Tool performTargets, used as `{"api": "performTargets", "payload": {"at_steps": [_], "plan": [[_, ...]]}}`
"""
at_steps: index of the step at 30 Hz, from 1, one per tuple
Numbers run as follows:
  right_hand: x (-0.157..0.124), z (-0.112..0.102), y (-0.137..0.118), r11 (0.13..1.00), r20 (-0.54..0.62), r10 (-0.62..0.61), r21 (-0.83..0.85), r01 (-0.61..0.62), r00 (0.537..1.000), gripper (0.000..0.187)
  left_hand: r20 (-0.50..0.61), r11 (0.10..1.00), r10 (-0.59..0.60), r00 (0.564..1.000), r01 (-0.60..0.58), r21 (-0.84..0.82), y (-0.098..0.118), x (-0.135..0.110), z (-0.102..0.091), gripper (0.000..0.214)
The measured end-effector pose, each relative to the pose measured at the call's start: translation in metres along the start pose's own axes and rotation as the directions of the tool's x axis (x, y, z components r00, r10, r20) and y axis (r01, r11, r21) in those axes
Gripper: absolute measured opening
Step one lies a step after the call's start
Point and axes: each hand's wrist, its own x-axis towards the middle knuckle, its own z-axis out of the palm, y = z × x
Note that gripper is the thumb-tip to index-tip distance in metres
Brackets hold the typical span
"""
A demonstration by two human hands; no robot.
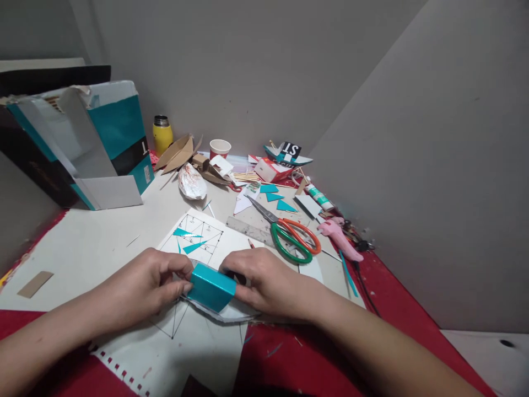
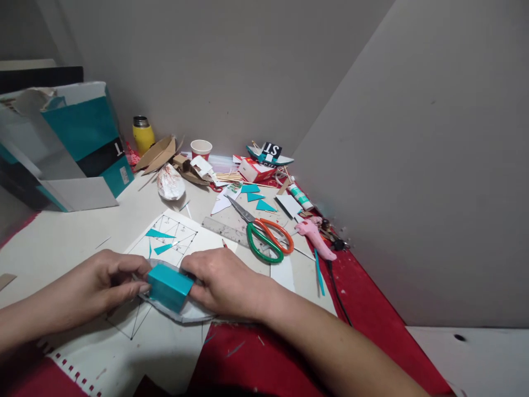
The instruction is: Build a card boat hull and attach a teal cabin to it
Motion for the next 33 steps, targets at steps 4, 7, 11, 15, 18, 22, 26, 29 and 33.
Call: {"api": "performTargets", "payload": {"at_steps": [4, 7, 11, 15, 18, 22, 26, 29, 33], "plan": [[0.001, 0.003, 0.002, 0.998, 0.065, 0.014, -0.061, -0.01, 0.998, 0.009, 0.067, 1.0, 0.012, 0.998, -0.013, 0.027, -0.003, 0.001, 0.0, 0.019], [0.002, 0.003, 0.002, 0.995, 0.083, 0.029, -0.101, -0.021, 0.996, 0.005, 0.076, 0.999, 0.006, 0.997, -0.01, 0.051, -0.006, 0.003, 0.001, 0.019], [0.003, 0.003, 0.001, 0.991, 0.07, 0.055, -0.129, -0.045, 0.996, 0.004, 0.014, 0.998, -0.006, 1.0, 0.005, 0.055, -0.006, 0.005, 0.005, 0.015], [0.003, 0.005, 0.002, 0.984, 0.074, 0.108, -0.152, -0.096, 0.991, 0.001, -0.04, 0.999, -0.034, 0.999, 0.035, 0.037, -0.006, 0.005, 0.011, 0.012], [0.003, 0.006, 0.002, 0.982, 0.085, 0.122, -0.158, -0.108, 0.989, 0.002, -0.087, 0.998, -0.022, 0.996, 0.027, 0.051, -0.008, 0.005, 0.014, 0.021], [0.004, 0.008, 0.001, 0.978, 0.097, 0.127, -0.176, -0.109, 0.987, 0.001, -0.094, 0.998, -0.031, 0.995, 0.037, 0.06, -0.008, 0.003, 0.015, 0.054], [0.003, 0.01, 0.001, 0.976, 0.094, 0.12, -0.192, -0.101, 0.988, 0.0, -0.031, 0.989, -0.085, 0.996, 0.088, 0.116, -0.005, -0.001, 0.012, 0.08], [0.002, 0.013, 0.001, 0.974, 0.091, 0.129, -0.2, -0.109, 0.987, 0.002, -0.006, 0.984, -0.073, 0.997, 0.073, 0.161, -0.004, -0.002, 0.011, 0.088], [0.002, 0.014, -0.001, 0.97, 0.091, 0.153, -0.203, -0.132, 0.984, 0.004, 0.026, 0.982, -0.052, 0.998, 0.046, 0.182, -0.006, 0.001, 0.011, 0.087]]}}
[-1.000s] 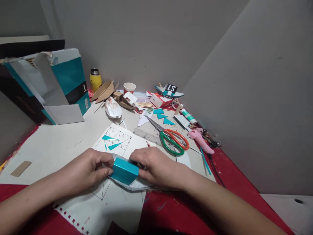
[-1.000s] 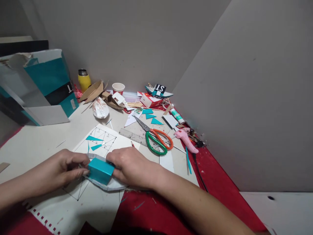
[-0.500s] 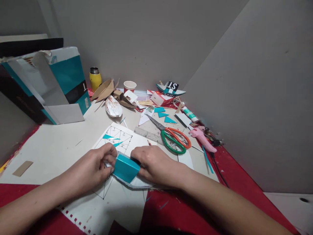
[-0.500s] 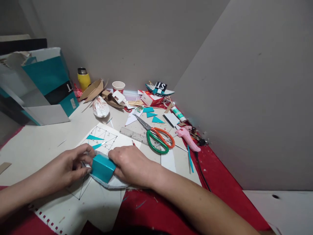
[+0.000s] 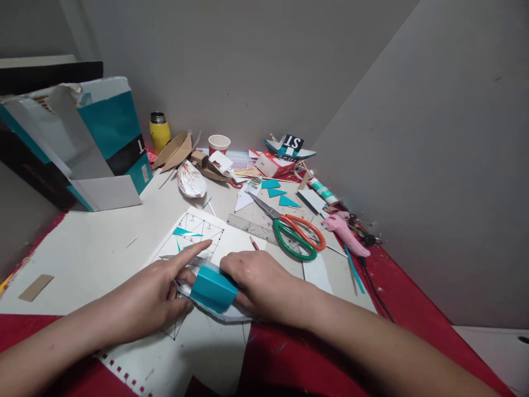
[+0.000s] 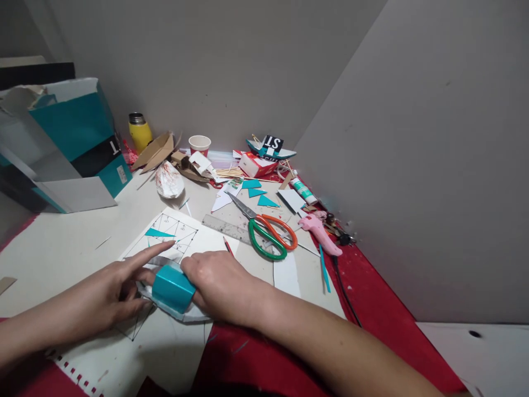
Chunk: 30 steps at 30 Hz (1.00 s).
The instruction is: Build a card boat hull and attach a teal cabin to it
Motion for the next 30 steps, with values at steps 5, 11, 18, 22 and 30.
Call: {"api": "performTargets", "payload": {"at_steps": [5, 11, 18, 22, 30], "plan": [[0.0013, 0.0008, -0.0015, 0.999, 0.026, 0.045, 0.001, -0.045, 0.999, 0.006, 0.029, 0.997, 0.071, 0.997, -0.07, -0.022, -0.002, 0.0021, -0.0002, 0.078], [0.0014, 0.0011, -0.0001, 0.996, 0.045, 0.073, 0.039, -0.075, 0.996, 0.008, 0.04, 0.998, 0.066, 0.997, -0.066, 0.021, 0.0018, 0.0002, -0.0022, 0.069], [0.0029, 0.0008, -0.0004, 0.995, 0.038, 0.093, 0.04, -0.095, 0.995, 0.007, 0.025, 0.991, 0.132, 0.991, -0.132, 0.022, 0.0009, 0.0007, -0.0008, 0.065], [0.0031, 0.0014, -0.0006, 0.994, 0.021, 0.101, 0.047, -0.102, 0.995, 0.007, 0.019, 0.991, 0.133, 0.991, -0.134, 0.019, 0.0003, -0.0001, -0.0005, 0.065], [0.0009, 0.0043, 0.0004, 0.992, -0.023, 0.109, 0.071, -0.107, 0.994, 0.005, 0.017, 0.993, 0.117, 0.993, -0.117, 0.005, 0.0015, -0.0011, -0.0019, 0.065]]}}
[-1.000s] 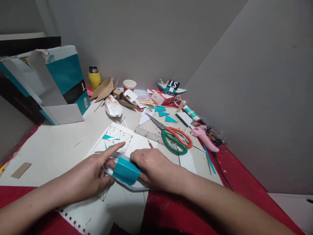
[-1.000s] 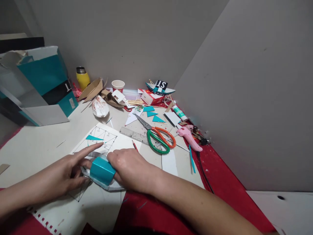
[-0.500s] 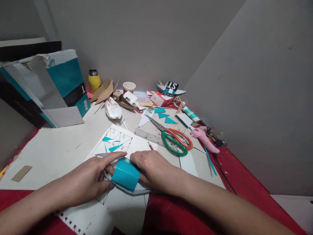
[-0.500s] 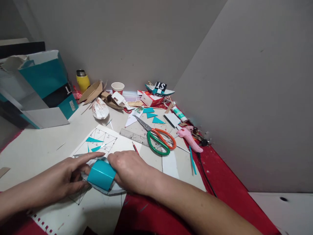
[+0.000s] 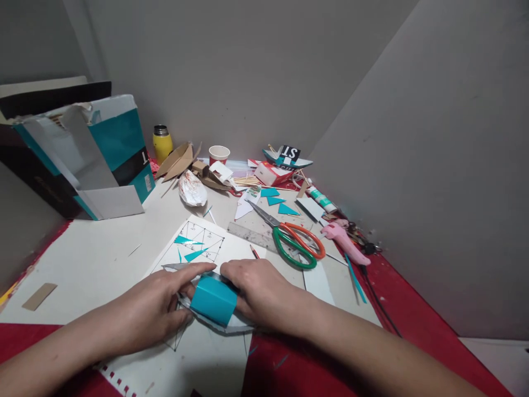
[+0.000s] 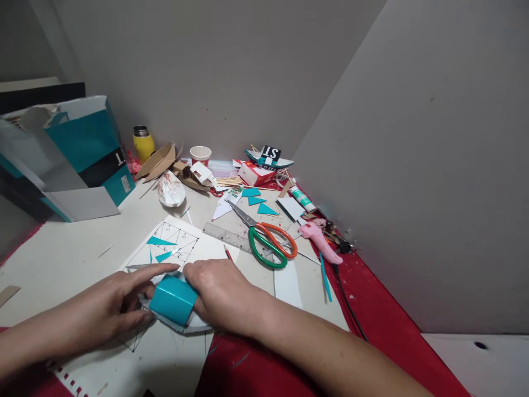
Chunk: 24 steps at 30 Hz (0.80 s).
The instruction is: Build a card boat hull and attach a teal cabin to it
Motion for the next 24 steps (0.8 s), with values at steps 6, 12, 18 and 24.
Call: {"api": "performTargets", "payload": {"at_steps": [6, 12, 18, 24], "plan": [[-0.0001, 0.0024, 0.0005, 1.0, -0.018, -0.014, 0.018, 0.014, 1.0, 0.003, -0.019, 1.0, 0.027, 0.999, -0.027, -0.003, 0.0007, 0.001, 0.001, 0.064], [0.0016, 0.0024, 0.0021, 0.998, -0.017, -0.054, 0.011, 0.054, 0.998, 0.002, -0.019, 0.999, 0.039, 0.999, -0.04, -0.03, 0.0036, 0.0028, 0.0001, 0.051], [0.0035, 0.0011, -0.0009, 0.999, 0.013, -0.041, -0.03, 0.041, 0.999, 0.006, -0.001, 0.996, 0.045, 0.999, -0.045, -0.074, 0.0065, 0.0038, -0.0005, 0.041], [0.0025, 0.001, -0.002, 0.998, 0.009, -0.022, -0.052, 0.022, 1.0, 0.006, 0.02, 0.998, 0.021, 1.0, -0.02, -0.051, 0.0094, 0.0041, -0.0013, 0.03]]}}
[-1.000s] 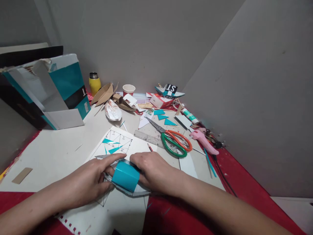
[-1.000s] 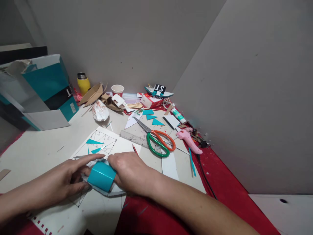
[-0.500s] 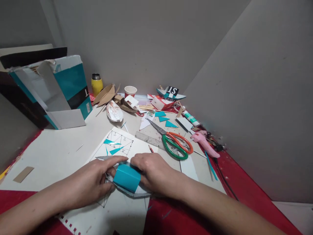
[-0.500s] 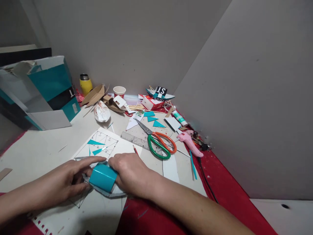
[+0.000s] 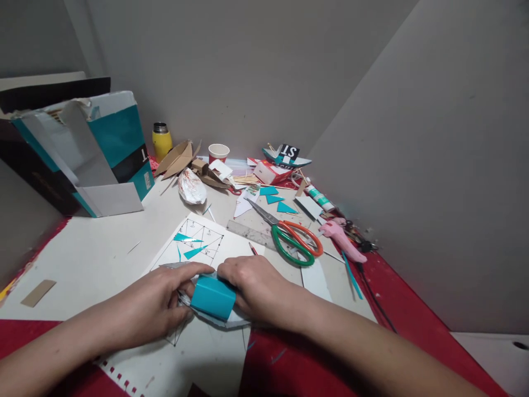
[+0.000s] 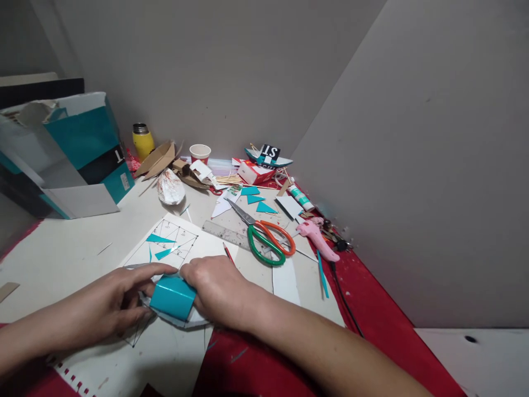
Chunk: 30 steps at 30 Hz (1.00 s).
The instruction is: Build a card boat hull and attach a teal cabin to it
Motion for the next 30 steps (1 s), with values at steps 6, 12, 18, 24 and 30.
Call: {"api": "performTargets", "payload": {"at_steps": [6, 12, 18, 24, 30], "plan": [[0.001, -0.002, 0.0, 1.0, 0.026, 0.006, 0.02, -0.007, 1.0, 0.003, 0.001, 0.999, -0.021, 1.0, 0.021, -0.026, 0.004, 0.001, 0.0, 0.034], [0.002, -0.006, -0.003, 0.999, 0.055, 0.01, 0.035, -0.012, 0.998, 0.006, -0.034, 1.0, -0.013, 0.999, 0.012, -0.024, -0.001, -0.002, 0.003, 0.065], [0.002, -0.005, -0.003, 1.0, 0.059, 0.011, 0.027, -0.012, 0.998, 0.007, -0.032, 1.0, -0.004, 0.999, 0.004, 0.013, -0.003, -0.002, 0.005, 0.066], [0.002, -0.003, -0.003, 1.0, 0.069, 0.03, 0.003, -0.03, 0.997, 0.009, 0.001, 0.998, -0.004, 1.0, 0.004, 0.059, -0.004, -0.002, 0.006, 0.042], [0.003, -0.005, -0.006, 0.999, 0.092, 0.042, -0.008, -0.041, 0.995, 0.009, 0.01, 0.992, -0.041, 0.999, 0.04, 0.117, -0.006, -0.002, 0.004, 0.034]]}}
